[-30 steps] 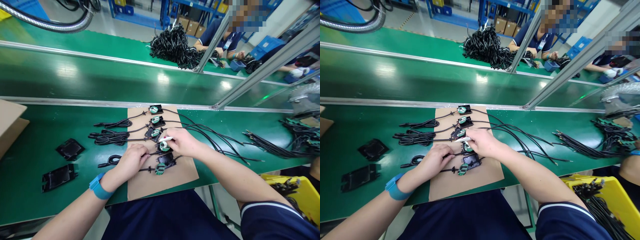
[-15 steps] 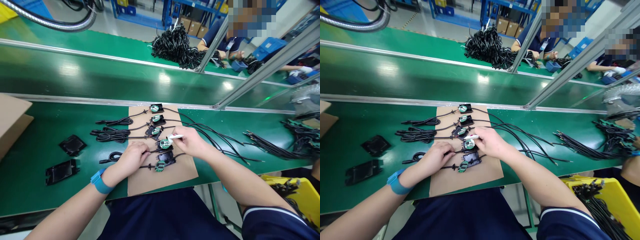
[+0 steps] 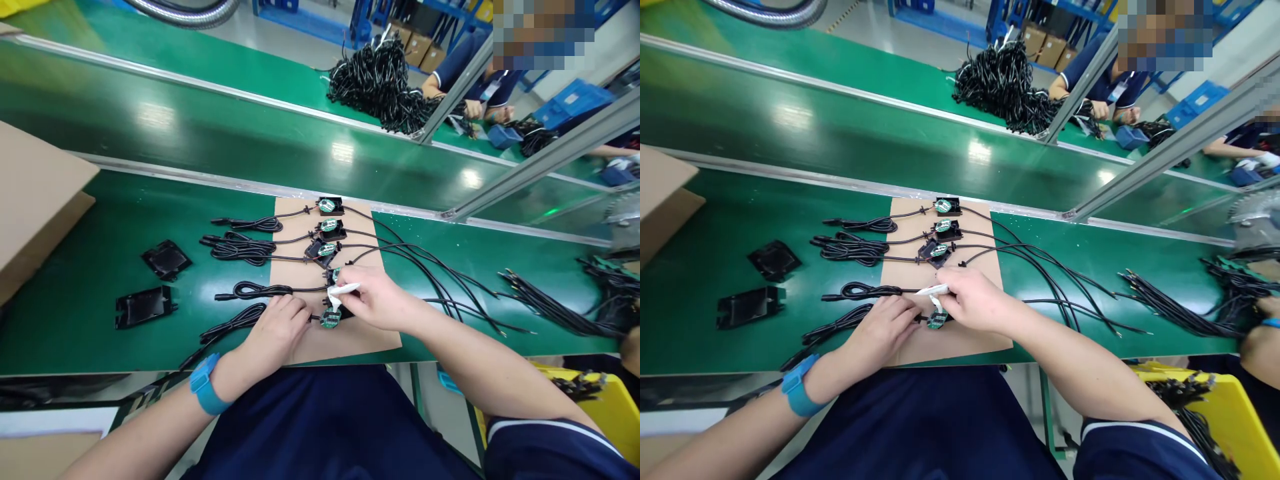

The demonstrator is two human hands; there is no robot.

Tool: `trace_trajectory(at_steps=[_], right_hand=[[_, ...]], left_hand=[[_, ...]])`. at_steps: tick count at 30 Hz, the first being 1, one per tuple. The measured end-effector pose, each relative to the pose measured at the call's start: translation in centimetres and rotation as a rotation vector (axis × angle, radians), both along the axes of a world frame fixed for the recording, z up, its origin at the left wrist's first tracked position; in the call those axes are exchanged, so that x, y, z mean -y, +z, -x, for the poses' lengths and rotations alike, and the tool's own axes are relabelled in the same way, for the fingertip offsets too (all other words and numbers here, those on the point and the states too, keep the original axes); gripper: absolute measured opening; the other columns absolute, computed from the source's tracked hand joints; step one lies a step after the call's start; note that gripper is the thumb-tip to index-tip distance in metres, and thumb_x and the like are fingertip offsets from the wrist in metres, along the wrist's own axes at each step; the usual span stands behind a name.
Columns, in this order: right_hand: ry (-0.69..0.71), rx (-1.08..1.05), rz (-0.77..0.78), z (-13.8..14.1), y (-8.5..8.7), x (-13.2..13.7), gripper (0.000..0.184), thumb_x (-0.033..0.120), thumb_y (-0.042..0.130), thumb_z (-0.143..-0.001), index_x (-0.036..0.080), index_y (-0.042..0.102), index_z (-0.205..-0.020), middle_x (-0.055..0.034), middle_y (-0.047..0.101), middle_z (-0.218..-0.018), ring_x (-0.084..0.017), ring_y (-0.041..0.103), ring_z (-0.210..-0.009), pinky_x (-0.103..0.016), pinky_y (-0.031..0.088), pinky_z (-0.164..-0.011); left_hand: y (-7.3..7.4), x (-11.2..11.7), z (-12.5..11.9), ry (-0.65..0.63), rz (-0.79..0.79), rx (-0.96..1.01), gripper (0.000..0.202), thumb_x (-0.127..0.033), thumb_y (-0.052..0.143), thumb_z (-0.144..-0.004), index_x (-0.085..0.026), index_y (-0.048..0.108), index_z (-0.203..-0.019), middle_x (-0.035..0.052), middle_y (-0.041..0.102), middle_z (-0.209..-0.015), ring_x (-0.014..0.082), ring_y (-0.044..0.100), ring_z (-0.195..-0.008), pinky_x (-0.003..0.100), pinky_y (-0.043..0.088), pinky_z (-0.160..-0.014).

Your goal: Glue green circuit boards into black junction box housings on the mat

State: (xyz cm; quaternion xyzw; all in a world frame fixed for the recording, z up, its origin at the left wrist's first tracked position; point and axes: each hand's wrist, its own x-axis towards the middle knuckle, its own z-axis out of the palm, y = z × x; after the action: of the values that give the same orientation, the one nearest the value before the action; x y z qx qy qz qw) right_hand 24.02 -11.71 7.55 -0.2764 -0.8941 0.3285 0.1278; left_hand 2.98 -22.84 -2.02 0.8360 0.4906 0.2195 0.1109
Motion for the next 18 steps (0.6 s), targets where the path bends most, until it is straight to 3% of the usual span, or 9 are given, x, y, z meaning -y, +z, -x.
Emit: trace_trajectory(at_steps=[4,18], right_hand=[[0.041,0.052,-0.016,0.8,-0.4,-0.2,0.019,0.009,0.056,-0.086,0.021,0.045,-0.076,0.002,0.05,-0.071,-0.013,0.042,-0.065,-0.026,0.029,-0.061],[0.119,0.098,-0.032,1.7,-0.8,-0.2,0.022,0.007,0.053,-0.084,0.022,0.04,-0.074,0.0014,0.046,-0.07,-0.014,0.041,-0.066,-0.026,0.028,-0.061]], left_hand=[[-0.8,0.1,-0.1,0.025,-0.046,0.019,0.016,-0.022,0.049,-0.101,-0.016,0.064,-0.105,0.0094,0.066,-0.096,0.0241,0.056,-0.091,0.04,0.044,-0.08],[-1.2,0.3,-0.2,0.04,-0.07,0.014,0.018,-0.021,0.047,-0.102,-0.019,0.064,-0.103,0.0083,0.065,-0.092,0.0229,0.055,-0.087,0.039,0.042,-0.077]])
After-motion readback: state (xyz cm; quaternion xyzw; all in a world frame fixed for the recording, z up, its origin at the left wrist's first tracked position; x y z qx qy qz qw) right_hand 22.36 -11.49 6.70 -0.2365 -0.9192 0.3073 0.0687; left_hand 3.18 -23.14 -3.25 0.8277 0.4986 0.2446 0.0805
